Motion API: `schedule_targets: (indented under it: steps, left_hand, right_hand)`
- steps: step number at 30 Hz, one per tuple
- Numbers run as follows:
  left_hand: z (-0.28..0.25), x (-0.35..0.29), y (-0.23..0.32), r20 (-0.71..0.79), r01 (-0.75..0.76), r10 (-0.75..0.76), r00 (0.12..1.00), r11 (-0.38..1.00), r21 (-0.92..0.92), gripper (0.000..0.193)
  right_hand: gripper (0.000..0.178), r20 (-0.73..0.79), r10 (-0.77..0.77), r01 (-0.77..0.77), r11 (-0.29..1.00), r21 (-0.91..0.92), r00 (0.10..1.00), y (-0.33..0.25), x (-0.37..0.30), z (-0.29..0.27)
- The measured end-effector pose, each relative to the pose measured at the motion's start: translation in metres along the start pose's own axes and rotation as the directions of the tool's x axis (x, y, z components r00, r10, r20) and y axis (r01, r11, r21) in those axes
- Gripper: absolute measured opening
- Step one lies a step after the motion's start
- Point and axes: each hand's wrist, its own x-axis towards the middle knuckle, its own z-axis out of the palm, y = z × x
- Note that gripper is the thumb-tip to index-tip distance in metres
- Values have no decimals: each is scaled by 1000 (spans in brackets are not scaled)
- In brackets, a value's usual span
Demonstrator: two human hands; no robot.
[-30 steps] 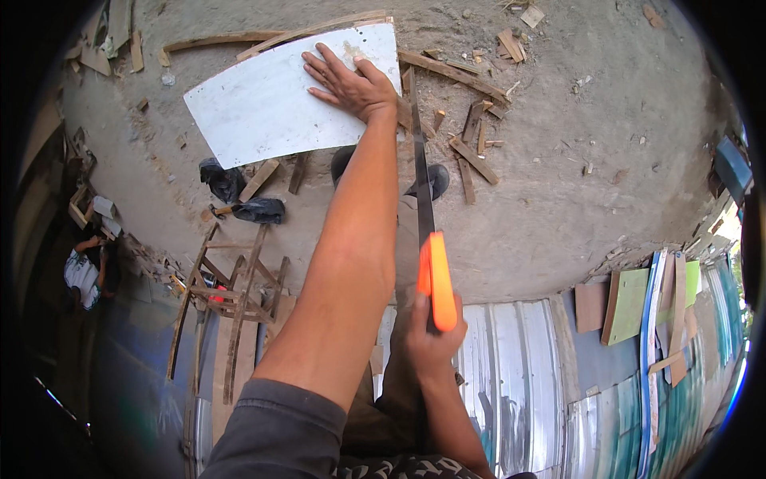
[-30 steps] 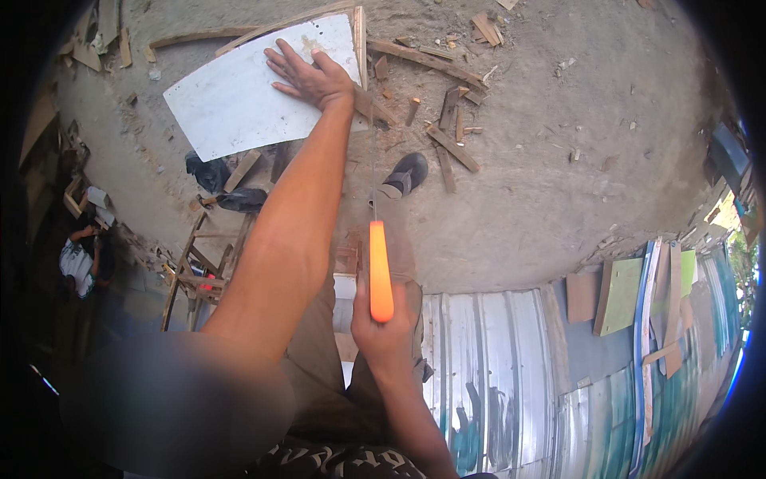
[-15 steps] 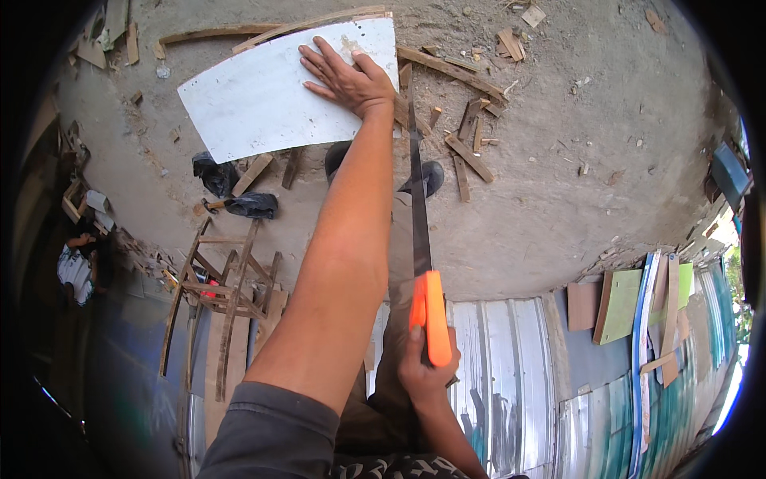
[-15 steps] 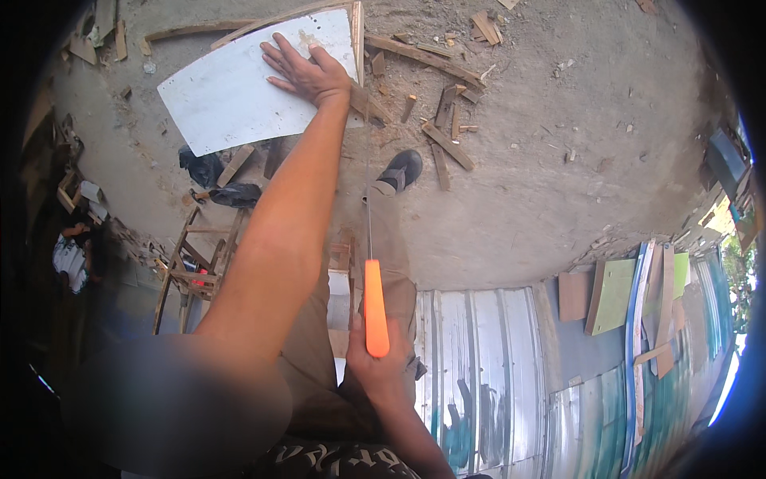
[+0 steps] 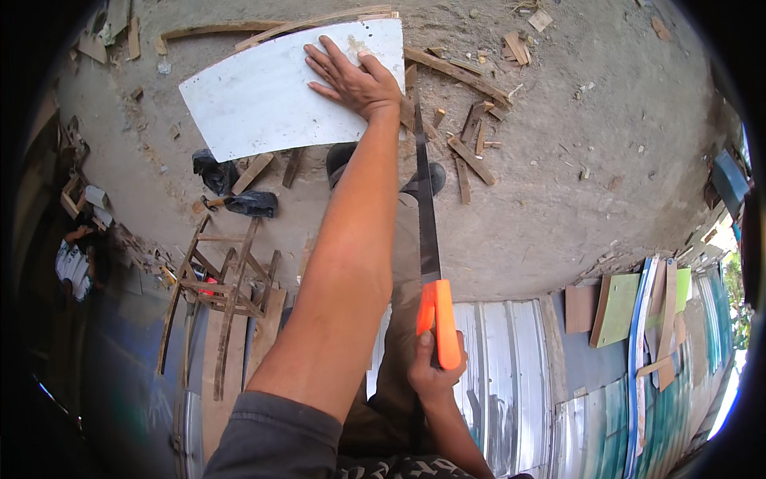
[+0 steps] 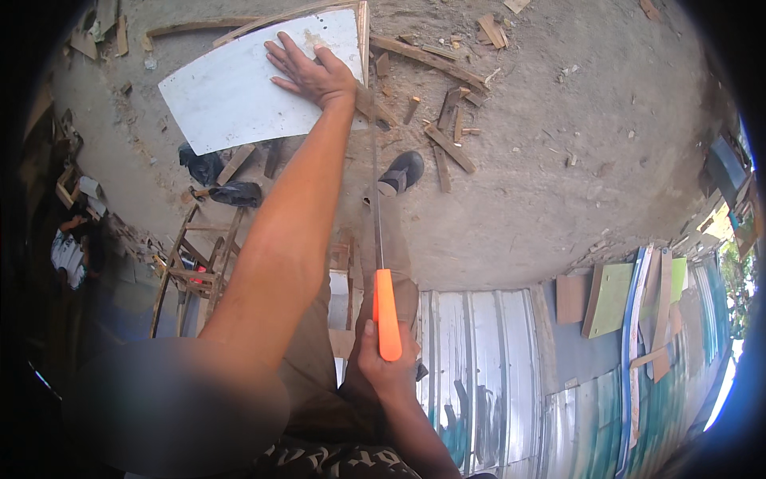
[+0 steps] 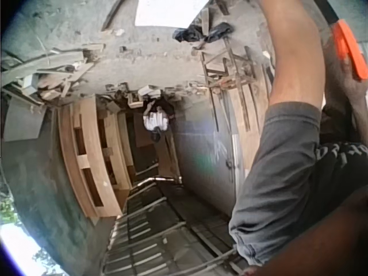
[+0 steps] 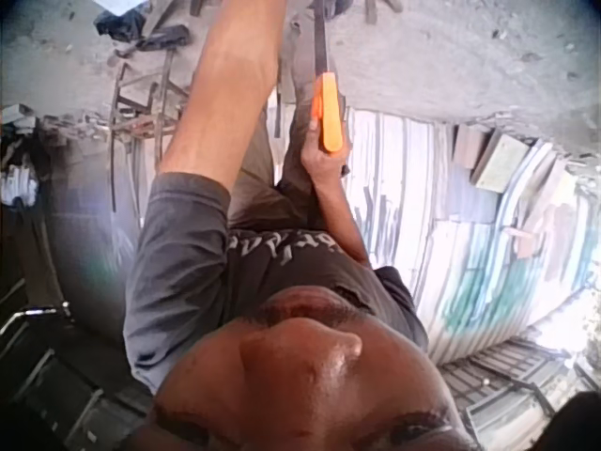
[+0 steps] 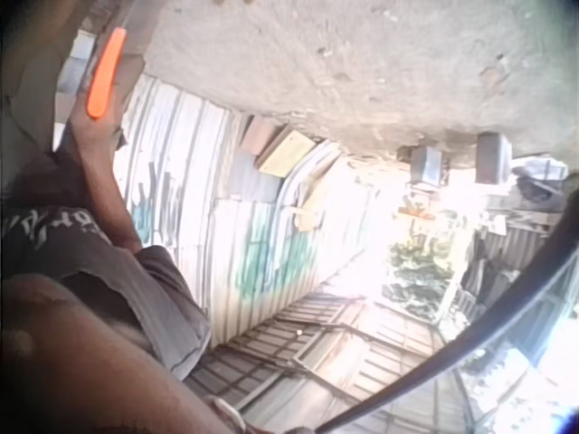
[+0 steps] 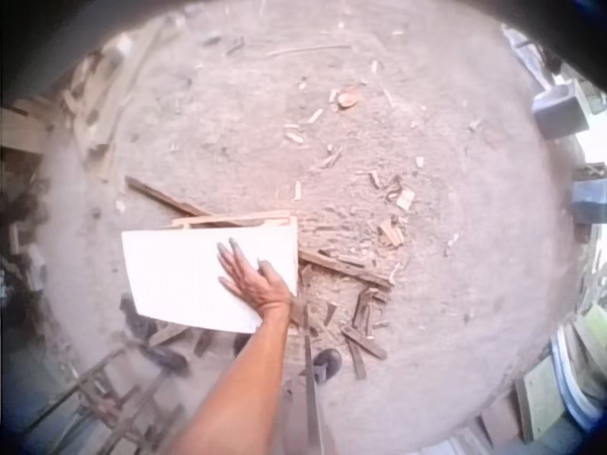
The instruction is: The person assembles a wooden frame by fitting small wooden pieces into joints. They then use a hand saw to cut a white board and a small wooden piece, and finally fit the cut piece into the frame.
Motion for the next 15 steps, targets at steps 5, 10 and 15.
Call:
schedule_targets:
  steps: [5, 10, 15]
  left_hand:
    - [3, -5, 2, -1, -12, 12, 1000, 1000, -16, 70]
    - [10, 3, 4, -40, 88, -89, 995, 996, -33, 69]
    - [16, 13, 19, -95, 151, -153, 984, 988, -26, 67]
  right_hand:
    - [16, -66, 17, -5, 984, 179, 998, 5, 70, 29]
    - [19, -106, -100, 112, 987, 117, 989, -3, 93, 48]
    - [19, -130, -207, 228, 958, 176, 970, -9, 116, 35]
